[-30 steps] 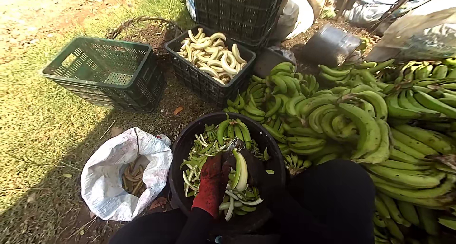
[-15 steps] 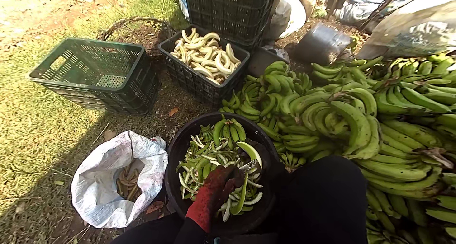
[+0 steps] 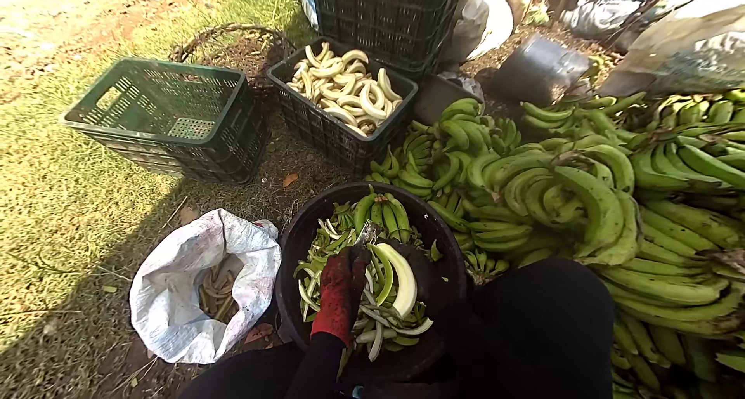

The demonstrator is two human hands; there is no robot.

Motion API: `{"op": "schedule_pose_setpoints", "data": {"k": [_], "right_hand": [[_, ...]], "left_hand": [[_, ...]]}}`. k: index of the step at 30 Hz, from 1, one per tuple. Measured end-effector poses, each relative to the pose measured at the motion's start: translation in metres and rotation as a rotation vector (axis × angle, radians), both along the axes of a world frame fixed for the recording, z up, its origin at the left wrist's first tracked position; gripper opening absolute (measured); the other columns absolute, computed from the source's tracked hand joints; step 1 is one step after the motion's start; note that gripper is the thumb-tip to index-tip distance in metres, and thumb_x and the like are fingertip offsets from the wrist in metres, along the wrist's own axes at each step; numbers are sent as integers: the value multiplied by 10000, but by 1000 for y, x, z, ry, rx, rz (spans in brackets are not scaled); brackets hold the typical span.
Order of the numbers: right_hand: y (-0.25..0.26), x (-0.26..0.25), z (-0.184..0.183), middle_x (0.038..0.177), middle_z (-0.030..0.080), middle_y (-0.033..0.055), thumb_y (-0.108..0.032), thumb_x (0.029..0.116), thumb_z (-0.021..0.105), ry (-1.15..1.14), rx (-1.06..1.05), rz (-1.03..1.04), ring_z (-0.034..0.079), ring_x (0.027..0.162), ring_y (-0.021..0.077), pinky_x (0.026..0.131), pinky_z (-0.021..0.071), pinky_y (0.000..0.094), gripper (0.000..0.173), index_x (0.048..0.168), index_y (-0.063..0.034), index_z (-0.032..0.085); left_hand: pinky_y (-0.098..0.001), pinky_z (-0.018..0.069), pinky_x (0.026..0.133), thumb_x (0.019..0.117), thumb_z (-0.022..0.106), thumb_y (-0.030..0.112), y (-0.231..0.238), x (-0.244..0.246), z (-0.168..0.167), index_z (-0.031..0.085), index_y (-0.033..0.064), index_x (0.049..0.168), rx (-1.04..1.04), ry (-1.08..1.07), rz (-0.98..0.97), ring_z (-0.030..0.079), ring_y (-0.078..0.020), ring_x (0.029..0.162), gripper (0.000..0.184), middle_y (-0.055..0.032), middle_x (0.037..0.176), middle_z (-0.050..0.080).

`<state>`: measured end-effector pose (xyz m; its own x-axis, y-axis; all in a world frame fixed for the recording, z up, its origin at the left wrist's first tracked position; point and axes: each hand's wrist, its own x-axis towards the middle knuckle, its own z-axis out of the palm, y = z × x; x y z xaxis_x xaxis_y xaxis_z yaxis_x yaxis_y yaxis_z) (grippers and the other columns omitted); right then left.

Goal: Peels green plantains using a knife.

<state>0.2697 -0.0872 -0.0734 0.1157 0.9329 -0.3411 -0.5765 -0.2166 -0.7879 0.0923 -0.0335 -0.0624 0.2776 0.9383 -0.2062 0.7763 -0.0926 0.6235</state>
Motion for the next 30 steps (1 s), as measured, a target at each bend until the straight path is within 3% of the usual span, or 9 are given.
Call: {"op": "schedule_pose_setpoints", "data": {"k": [2,9,11,15,19,20,22,26,30], "right_hand": [[1,14,0,943,672,64,-216,1107,278,13,-40,-18,631,703,106,595,548,240,414,1294,-31,598],[-8,40,-64,758,622,84,-376,1117,271,252,-271,-340,625,611,162,553,558,305,441,1101,-57,575],[-22,29,-87,788,608,72,-383,1104,330,117,-494,-407,601,626,149,550,528,323,387,1123,-83,575],[-29,23,-106,1099,616,154,-459,1057,438,-47,-739,-475,610,904,238,741,524,453,474,1309,-76,555],[39,44,-47,1270,590,204,-345,1111,358,-236,-491,-485,608,1065,257,882,524,459,455,1405,-30,507],[68,55,-33,1231,603,190,-350,1111,343,-193,-402,-502,617,1016,236,842,538,427,456,1392,-32,510],[126,73,11,1106,611,139,-429,1086,323,125,-222,-546,631,890,200,726,558,368,464,1330,-68,482],[176,69,101,1130,642,114,-602,1056,291,500,3,-490,687,972,202,829,588,343,606,1342,-88,440],[168,36,49,1020,663,37,-424,1087,364,157,-74,-183,685,882,170,762,589,344,336,1187,-151,531]], "left_hand": [[-518,509,1024,1030,521,496,6,-3,-6,656,104,1308,-51,80,-29,650,-319,1156,499,-158,1182,693],[-599,522,968,873,670,582,5,-17,-30,714,140,1211,-302,724,-153,638,-360,1207,558,-155,1277,676],[-577,502,1021,914,620,590,4,-26,-20,698,116,1226,-342,686,-162,620,-329,1252,573,-137,1304,670],[-541,505,1033,882,630,678,4,-43,1,701,120,1206,-349,584,-137,627,-278,1242,649,-104,1284,680],[-546,494,1039,921,597,658,8,-54,15,699,143,1205,-373,544,-151,636,-273,1229,597,-90,1274,688],[-545,497,1036,927,583,663,10,-57,16,699,154,1202,-362,519,-145,640,-267,1220,591,-81,1263,694],[-562,508,1014,914,587,687,15,-61,19,701,168,1193,-340,451,-102,656,-269,1180,600,-80,1219,706],[-569,512,1002,940,574,672,25,-72,45,686,141,1233,-305,324,30,662,-291,1153,616,-112,1193,703],[-571,515,977,982,584,568,29,-85,76,666,115,1264,-198,171,149,671,-300,1104,540,-135,1160,705]]}}
